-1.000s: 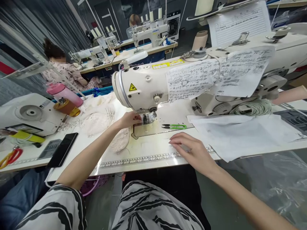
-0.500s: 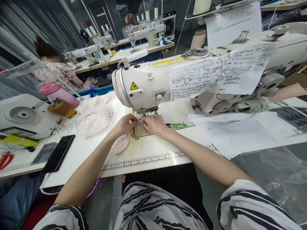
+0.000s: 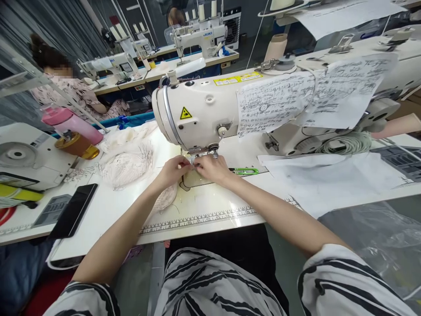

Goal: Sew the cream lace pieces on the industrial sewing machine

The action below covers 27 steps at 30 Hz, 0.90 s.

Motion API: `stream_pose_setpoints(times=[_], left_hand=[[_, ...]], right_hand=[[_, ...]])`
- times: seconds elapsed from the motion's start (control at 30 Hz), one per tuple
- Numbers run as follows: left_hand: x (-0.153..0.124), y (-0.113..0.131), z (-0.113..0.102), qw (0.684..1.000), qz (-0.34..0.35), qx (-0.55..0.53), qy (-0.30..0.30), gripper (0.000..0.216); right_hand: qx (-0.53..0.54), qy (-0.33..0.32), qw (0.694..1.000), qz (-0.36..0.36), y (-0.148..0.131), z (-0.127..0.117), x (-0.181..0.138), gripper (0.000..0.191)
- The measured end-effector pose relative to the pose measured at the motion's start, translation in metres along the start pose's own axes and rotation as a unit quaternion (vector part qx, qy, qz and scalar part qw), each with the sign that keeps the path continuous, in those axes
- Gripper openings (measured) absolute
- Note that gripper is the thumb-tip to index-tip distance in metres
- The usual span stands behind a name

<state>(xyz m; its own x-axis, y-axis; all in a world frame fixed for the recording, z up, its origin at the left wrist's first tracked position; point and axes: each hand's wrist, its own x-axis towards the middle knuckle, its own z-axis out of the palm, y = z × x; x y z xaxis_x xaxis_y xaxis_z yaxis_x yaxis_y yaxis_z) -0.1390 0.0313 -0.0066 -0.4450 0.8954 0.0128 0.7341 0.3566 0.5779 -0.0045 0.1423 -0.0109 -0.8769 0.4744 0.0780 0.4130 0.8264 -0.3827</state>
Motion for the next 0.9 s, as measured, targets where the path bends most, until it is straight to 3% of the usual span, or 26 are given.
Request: stream_pose_setpoints(times=[0.13, 0.33, 0.5, 0.67, 0.9], left_hand=[[-0.006, 0.0, -0.003, 0.999, 0.011, -0.017, 0.024, 0.013], [-0.026, -0.009, -0.009, 0.995, 0.035, 0.014, 0.093, 0.015], [-0.037, -0.019, -0.006, 0.984, 0.07, 0.05, 0.155, 0.013], [-0.035, -0.026, 0.003, 0.97, 0.117, 0.099, 0.191, 0.01], [-0.036, -0.033, 0.003, 0.932, 0.208, 0.184, 0.234, 0.018]], right_hand=[[0.01, 0.042, 0.999, 0.018, 0.009, 0.006, 0.0, 0.021], [0.012, 0.128, 0.987, 0.093, 0.031, 0.017, 0.01, 0.026], [0.006, 0.172, 0.982, 0.08, 0.038, 0.027, 0.021, 0.029], [0.004, 0.173, 0.983, 0.067, 0.042, 0.032, 0.023, 0.031], [0.015, 0.129, 0.989, 0.071, 0.036, 0.01, 0.014, 0.024]])
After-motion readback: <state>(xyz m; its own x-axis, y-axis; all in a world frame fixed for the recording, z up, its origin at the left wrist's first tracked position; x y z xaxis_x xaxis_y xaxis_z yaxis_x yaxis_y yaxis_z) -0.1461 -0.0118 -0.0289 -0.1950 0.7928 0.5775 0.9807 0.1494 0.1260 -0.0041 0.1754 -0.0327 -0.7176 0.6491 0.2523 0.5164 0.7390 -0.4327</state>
